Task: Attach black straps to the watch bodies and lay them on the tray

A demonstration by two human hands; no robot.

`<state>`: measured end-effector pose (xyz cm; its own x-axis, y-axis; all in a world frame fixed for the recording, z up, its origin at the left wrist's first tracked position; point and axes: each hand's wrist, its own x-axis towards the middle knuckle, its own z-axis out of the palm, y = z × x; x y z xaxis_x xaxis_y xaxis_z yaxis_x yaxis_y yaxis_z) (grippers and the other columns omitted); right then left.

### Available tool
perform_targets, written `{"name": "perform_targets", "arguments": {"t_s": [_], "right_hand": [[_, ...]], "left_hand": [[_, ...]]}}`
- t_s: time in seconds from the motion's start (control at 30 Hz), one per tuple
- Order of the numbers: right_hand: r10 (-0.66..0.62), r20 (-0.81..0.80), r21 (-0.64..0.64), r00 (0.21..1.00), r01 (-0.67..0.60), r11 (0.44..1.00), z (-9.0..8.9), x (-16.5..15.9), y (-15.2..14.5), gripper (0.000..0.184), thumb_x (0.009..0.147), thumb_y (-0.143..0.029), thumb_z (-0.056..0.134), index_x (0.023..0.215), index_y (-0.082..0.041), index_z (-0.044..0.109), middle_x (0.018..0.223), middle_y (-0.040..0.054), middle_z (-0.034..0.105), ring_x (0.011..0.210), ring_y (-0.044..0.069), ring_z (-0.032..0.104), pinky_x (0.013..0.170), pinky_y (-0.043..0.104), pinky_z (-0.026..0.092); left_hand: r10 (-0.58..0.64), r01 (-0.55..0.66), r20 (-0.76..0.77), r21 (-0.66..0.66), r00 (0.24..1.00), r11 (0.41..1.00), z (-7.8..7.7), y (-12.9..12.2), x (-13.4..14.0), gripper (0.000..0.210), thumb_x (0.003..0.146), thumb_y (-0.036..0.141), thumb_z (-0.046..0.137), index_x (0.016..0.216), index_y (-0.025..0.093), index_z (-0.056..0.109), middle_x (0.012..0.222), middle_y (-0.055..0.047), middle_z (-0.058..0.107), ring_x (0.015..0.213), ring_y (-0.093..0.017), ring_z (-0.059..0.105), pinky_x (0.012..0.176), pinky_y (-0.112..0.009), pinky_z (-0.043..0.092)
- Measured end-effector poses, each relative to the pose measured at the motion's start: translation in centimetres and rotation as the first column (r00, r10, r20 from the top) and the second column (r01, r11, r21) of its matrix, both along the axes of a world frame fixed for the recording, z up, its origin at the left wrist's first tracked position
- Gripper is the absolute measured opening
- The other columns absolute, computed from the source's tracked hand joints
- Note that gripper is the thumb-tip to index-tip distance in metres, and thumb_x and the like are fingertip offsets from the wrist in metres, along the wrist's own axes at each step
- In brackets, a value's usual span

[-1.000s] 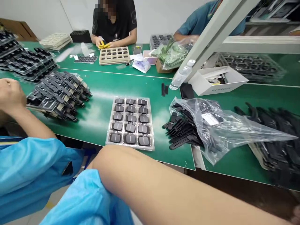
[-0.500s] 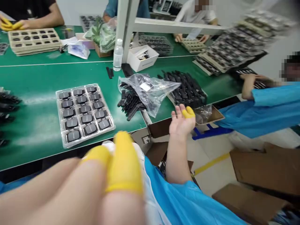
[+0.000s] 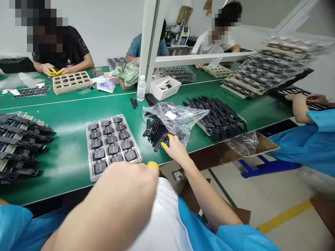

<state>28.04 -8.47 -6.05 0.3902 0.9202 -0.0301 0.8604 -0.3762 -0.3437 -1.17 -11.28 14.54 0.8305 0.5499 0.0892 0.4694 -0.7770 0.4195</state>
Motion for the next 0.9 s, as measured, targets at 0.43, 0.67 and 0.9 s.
{"name": "perform_targets", "arguments": {"t_s": [0.43,0.67,0.9], "right_hand": [[-0.063,-0.017,-0.089,0.998,0.062,0.994,-3.5,3.0,4.0,0.055,0.085,-0.057,0.069,0.124,-0.02,0.059,0.112,0.0136,0.064,0.086,0.032,0.069,0.073,0.041,0.05],[-0.021,-0.573,0.299,0.819,0.232,0.926,-2.4,2.8,3.0,0.036,0.082,-0.055,0.072,0.085,-0.027,0.049,0.111,0.0122,0.069,0.099,0.032,0.069,0.088,0.049,0.055],[0.176,-0.98,0.197,0.09,0.382,0.903,3.4,-1.6,9.2,0.026,0.093,-0.047,0.073,0.097,-0.028,0.056,0.063,-0.0082,0.044,0.043,0.009,0.032,0.04,0.022,0.028]], "left_hand": [[0.414,-0.403,-0.382,0.112,0.826,0.908,-11.4,23.3,0.7,0.038,0.101,0.017,0.04,0.127,0.01,0.067,0.128,-0.017,0.068,0.121,-0.028,0.06,0.099,-0.037,0.051],[0.415,-0.373,-0.446,0.183,0.793,0.91,-13.9,26.5,3.8,0.029,0.095,0.007,0.047,0.105,0.009,0.074,0.117,-0.023,0.067,0.116,-0.034,0.057,0.093,-0.045,0.05],[0.408,-0.381,-0.449,0.153,0.795,0.912,-13.8,28.3,3.5,0.022,0.098,0.011,0.045,0.106,0.012,0.066,0.113,-0.019,0.069,0.112,-0.032,0.062,0.09,-0.041,0.052]]}}
